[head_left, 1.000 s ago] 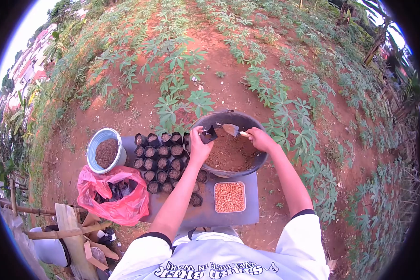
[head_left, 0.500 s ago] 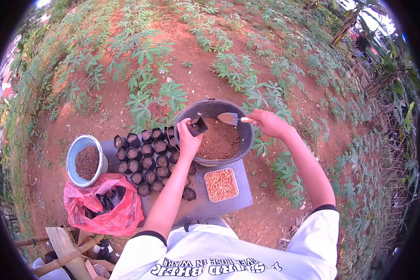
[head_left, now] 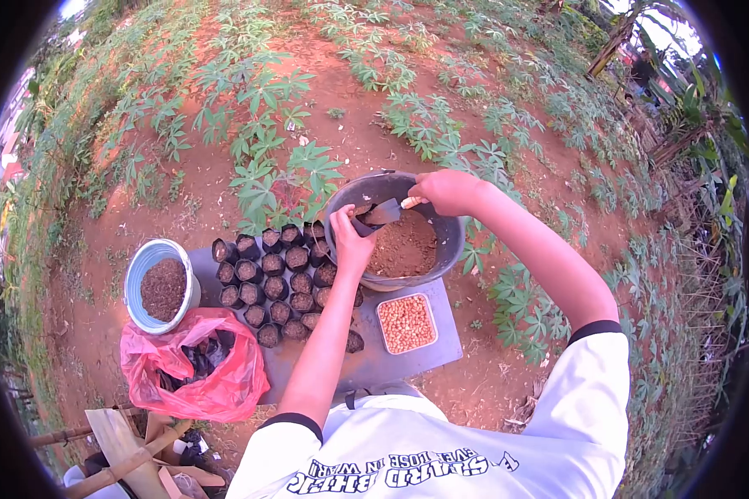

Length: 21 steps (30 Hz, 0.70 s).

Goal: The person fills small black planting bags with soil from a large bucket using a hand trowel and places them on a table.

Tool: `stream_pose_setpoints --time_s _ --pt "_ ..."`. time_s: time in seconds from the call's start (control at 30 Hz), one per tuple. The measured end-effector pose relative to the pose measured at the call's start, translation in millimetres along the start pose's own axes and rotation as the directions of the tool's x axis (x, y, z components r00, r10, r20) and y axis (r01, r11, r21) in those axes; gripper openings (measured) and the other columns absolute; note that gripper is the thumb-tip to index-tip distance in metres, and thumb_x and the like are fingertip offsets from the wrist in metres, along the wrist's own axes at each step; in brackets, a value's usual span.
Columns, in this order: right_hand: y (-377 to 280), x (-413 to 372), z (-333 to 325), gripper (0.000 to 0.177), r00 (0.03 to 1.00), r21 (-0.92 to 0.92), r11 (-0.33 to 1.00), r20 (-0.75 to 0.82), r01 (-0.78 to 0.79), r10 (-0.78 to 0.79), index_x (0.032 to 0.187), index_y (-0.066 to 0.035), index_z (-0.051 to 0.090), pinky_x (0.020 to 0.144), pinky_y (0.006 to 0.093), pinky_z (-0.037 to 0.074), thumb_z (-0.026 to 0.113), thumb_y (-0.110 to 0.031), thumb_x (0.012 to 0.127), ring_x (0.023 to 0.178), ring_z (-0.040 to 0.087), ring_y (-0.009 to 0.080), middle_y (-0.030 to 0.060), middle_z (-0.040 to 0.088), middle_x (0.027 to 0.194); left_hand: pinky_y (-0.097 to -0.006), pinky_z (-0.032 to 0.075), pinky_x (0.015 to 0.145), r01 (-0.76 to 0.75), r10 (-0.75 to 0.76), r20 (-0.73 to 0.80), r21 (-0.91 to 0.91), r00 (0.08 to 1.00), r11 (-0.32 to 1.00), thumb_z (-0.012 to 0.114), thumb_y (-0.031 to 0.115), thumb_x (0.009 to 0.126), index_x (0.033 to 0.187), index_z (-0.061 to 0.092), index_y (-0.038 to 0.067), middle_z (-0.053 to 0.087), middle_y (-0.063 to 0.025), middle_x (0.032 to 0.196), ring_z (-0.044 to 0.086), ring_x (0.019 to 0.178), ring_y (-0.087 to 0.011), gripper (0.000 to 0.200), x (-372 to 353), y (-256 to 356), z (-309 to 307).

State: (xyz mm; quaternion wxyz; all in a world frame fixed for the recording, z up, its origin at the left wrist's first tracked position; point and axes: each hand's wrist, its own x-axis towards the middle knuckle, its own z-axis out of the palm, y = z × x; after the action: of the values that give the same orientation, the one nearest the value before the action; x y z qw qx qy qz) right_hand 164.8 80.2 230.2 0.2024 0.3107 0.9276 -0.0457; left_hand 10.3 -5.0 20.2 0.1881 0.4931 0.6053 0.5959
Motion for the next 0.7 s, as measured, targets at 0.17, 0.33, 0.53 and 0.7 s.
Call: stream_pose_setpoints --time_s 0.17,0.33,0.53,0.7 --pt "-3 3 -15 0.032 1.000 -0.099 0.995 0.028 0.007 -0.004 0.111 -0.008 0.069 0.084 0.0441 0.055 0.060 -0.003 0.080 0.099 0.068 0.0341 0.0156 0.070 0.105 -0.0433 0.044 0.098 -0.018 0.018 -0.009 0.006 1.000 1.000 0.080 0.003 0.071 0.125 0.045 0.002 0.046 -0.0183 0.115 0.052 0.110 -0.0375 0.065 0 -3 1" --pt "6 -2 -17 0.031 0.999 -0.158 0.986 0.009 0.043 -0.042 0.109 -0.007 0.069 0.082 0.0449 0.056 0.062 -0.003 0.079 0.096 0.069 0.0345 0.0159 0.071 0.101 -0.0430 0.043 0.098 -0.008 0.008 -0.010 0.006 1.000 1.000 0.079 0.003 0.072 0.125 0.045 0.002 0.046 -0.0176 0.116 0.051 0.111 -0.0363 0.063 0 -1 1" --pt "25 -14 -14 0.046 0.999 -0.164 0.986 0.035 0.014 -0.008 0.121 -0.007 0.064 0.080 0.0452 0.055 0.060 0.003 0.076 0.097 0.067 0.0350 0.0146 0.065 0.107 -0.0422 0.043 0.097 -0.045 0.047 -0.025 0.067 0.999 0.997 0.080 0.005 0.072 0.123 0.047 0.002 0.047 -0.0170 0.115 0.051 0.110 -0.0353 0.061 1 -11 4" --pt "63 -13 33 0.029 0.988 -0.041 0.998 -0.144 0.052 -0.057 0.106 -0.006 0.069 0.079 0.0452 0.056 0.060 -0.001 0.080 0.093 0.069 0.0358 0.0172 0.071 0.095 -0.0420 0.042 0.097 -0.054 0.061 -0.059 0.117 0.996 0.992 0.079 0.005 0.072 0.123 0.048 0.003 0.048 -0.0162 0.115 0.051 0.110 -0.0338 0.059 3 -14 4"
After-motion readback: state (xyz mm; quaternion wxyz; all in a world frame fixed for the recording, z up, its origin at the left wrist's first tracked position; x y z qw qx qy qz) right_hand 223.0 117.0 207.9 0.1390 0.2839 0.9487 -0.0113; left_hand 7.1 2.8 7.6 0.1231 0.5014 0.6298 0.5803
